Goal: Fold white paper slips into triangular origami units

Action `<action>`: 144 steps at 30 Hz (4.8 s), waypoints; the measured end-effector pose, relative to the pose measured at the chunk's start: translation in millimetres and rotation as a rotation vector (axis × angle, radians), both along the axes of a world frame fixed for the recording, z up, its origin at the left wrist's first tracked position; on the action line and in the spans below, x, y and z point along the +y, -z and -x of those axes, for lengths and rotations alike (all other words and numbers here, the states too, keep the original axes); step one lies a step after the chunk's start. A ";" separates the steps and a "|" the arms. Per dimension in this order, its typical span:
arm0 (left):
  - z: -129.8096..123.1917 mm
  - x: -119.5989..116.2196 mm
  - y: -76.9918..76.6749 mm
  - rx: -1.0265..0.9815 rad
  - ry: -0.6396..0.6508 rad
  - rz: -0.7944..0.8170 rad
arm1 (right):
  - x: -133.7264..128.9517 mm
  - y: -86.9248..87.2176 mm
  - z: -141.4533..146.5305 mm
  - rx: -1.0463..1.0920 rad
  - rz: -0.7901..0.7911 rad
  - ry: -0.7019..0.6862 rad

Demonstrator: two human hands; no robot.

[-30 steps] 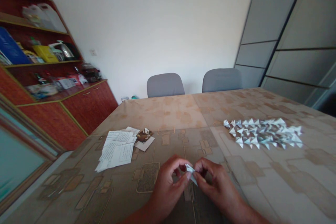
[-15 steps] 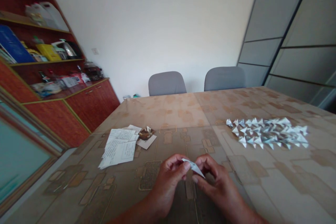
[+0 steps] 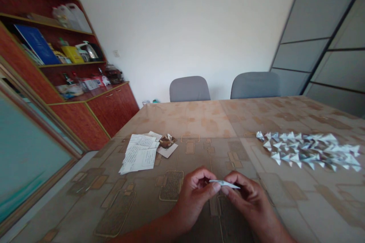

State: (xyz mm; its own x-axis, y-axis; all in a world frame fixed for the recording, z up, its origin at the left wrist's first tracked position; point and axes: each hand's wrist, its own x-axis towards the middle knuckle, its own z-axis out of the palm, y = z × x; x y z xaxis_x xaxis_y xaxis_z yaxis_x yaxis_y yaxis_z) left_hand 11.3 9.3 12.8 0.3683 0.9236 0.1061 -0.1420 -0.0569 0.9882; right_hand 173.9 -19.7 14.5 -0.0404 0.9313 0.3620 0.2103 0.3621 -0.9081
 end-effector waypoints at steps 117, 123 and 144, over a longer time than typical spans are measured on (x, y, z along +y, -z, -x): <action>-2.1 -7.0 -1.9 0.046 0.055 -0.036 | 1.8 -0.7 -11.5 -0.197 0.170 -0.143; 0.6 -9.7 -7.8 0.203 -0.022 -0.219 | 0.6 -4.9 -12.5 -0.109 0.164 -0.219; 0.9 -10.9 -7.3 0.205 -0.121 -0.253 | 1.1 -4.9 -10.5 0.006 0.140 -0.181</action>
State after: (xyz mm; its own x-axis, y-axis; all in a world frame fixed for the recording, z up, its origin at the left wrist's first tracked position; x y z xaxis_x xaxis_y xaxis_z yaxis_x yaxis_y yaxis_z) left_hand 10.4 -1.5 20.1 0.2948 0.9158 0.2727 0.0811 -0.3084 0.9478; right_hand 184.4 -18.5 19.4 -0.2101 0.9501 0.2306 0.1476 0.2639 -0.9532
